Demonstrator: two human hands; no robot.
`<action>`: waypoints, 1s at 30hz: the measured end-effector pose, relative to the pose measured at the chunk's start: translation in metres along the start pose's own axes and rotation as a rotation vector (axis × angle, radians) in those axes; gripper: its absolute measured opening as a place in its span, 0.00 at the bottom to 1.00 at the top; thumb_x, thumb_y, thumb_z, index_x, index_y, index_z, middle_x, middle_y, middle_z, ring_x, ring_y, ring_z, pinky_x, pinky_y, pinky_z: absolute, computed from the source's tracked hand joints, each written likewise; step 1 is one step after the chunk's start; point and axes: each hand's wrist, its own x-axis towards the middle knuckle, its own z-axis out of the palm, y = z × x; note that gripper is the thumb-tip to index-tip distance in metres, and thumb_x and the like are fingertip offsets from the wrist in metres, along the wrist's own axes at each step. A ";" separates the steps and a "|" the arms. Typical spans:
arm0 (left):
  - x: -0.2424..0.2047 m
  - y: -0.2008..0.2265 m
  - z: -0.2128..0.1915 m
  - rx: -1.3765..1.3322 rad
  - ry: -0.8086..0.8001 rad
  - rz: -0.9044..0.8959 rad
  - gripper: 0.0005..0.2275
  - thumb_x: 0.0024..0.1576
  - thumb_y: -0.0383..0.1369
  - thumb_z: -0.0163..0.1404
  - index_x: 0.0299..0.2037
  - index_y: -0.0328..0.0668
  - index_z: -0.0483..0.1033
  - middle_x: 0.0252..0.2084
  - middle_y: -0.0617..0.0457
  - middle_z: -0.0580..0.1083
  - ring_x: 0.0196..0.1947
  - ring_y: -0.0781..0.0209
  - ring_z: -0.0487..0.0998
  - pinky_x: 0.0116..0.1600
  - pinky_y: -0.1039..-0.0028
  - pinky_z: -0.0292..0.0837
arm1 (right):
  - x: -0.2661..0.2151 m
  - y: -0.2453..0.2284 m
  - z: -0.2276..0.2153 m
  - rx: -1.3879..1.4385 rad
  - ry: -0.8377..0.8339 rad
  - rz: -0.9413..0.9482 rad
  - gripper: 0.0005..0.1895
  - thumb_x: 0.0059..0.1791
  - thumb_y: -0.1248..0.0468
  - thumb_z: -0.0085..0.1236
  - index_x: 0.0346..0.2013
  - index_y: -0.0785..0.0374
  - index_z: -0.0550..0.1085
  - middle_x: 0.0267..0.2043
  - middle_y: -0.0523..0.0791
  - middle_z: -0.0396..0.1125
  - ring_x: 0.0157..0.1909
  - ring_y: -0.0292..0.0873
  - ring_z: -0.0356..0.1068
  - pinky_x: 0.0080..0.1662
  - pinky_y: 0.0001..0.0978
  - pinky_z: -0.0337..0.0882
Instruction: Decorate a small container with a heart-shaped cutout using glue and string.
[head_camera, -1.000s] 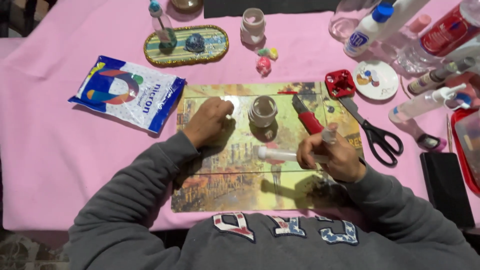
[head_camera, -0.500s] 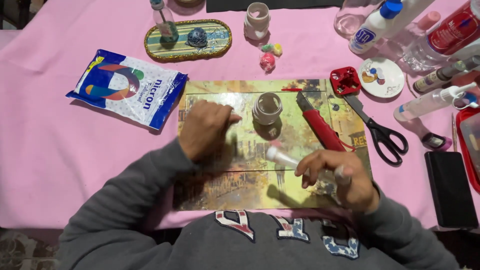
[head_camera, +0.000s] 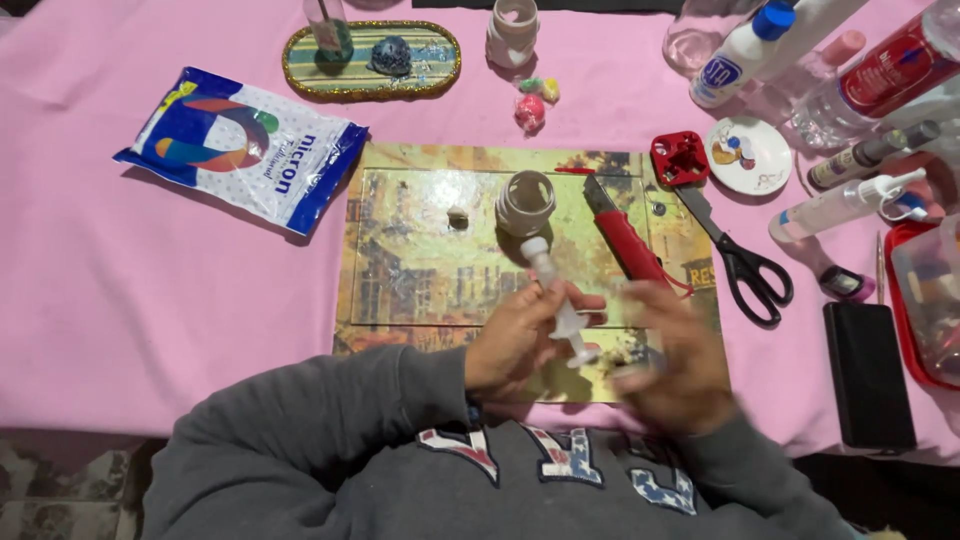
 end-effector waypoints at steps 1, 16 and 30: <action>0.004 0.002 -0.004 0.093 0.043 0.054 0.09 0.64 0.38 0.40 0.38 0.42 0.66 0.42 0.42 0.74 0.50 0.50 0.75 0.48 0.56 0.75 | -0.003 0.009 -0.014 0.089 0.193 0.012 0.20 0.44 0.63 0.53 0.46 0.70 0.61 0.47 0.57 0.64 0.49 0.54 0.69 0.48 0.43 0.75; 0.013 -0.010 -0.026 0.219 -0.020 -0.020 0.12 0.62 0.41 0.40 0.41 0.39 0.64 0.39 0.41 0.74 0.41 0.52 0.76 0.44 0.56 0.78 | -0.121 0.161 -0.131 -0.992 0.082 0.666 0.16 0.52 0.64 0.62 0.48 0.74 0.71 0.39 0.65 0.67 0.43 0.69 0.65 0.44 0.57 0.63; 0.015 -0.010 -0.026 0.218 -0.009 -0.036 0.12 0.62 0.41 0.41 0.39 0.39 0.64 0.36 0.43 0.74 0.37 0.55 0.76 0.42 0.61 0.79 | -0.153 0.205 -0.160 -0.913 0.262 0.884 0.20 0.58 0.54 0.61 0.46 0.73 0.75 0.41 0.60 0.70 0.38 0.60 0.68 0.35 0.50 0.66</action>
